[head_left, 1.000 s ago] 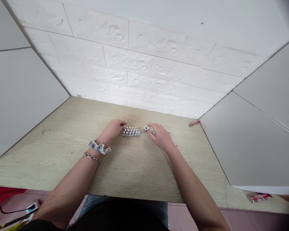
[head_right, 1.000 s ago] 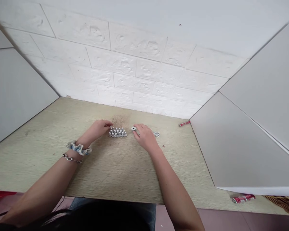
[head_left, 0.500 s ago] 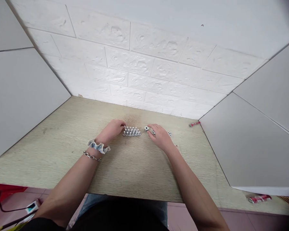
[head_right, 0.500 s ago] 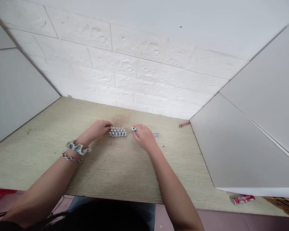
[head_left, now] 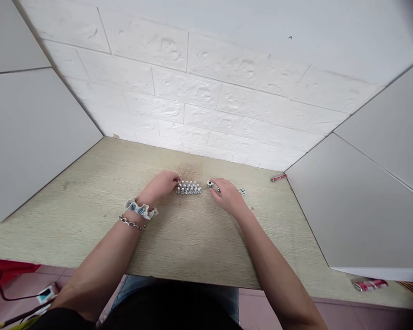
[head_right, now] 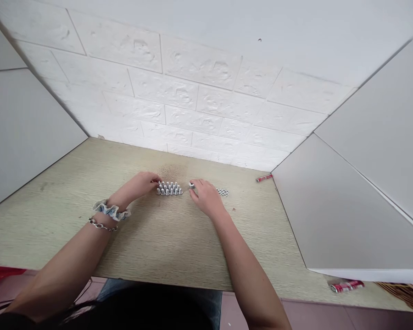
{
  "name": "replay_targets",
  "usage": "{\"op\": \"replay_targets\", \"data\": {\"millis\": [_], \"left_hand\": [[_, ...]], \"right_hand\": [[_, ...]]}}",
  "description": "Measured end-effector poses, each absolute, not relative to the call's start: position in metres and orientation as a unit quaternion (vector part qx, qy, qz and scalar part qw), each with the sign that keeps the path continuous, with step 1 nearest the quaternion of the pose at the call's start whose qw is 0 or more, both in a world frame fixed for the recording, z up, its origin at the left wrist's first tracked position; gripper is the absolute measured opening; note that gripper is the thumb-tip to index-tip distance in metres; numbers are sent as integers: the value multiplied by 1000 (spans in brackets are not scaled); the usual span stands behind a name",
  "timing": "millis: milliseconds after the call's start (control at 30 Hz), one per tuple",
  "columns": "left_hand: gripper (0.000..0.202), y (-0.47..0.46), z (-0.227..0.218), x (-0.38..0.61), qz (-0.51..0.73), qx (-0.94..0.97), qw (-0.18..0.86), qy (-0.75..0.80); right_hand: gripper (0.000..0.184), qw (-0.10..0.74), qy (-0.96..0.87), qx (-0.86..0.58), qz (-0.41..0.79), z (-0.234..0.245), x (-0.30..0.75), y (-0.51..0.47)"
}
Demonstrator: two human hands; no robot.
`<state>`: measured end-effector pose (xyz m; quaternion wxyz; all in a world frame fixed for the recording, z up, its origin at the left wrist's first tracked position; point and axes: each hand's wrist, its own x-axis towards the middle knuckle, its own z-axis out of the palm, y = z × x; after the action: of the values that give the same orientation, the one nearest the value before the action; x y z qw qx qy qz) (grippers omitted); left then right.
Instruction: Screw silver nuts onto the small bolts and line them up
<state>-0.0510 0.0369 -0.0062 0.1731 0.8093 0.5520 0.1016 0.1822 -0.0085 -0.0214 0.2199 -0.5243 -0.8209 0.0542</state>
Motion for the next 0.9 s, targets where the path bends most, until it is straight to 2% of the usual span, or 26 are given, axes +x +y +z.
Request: {"op": "replay_targets", "data": {"millis": [600,900], "left_hand": [[27,38,-13,-54,107,818,55,562],[27,36,-13,-53,79,814,51,574]], "right_hand": [[26,213,-823,-524,53,-22,181,-10],[26,204,-827,-522,46,-24,181,-9]]}}
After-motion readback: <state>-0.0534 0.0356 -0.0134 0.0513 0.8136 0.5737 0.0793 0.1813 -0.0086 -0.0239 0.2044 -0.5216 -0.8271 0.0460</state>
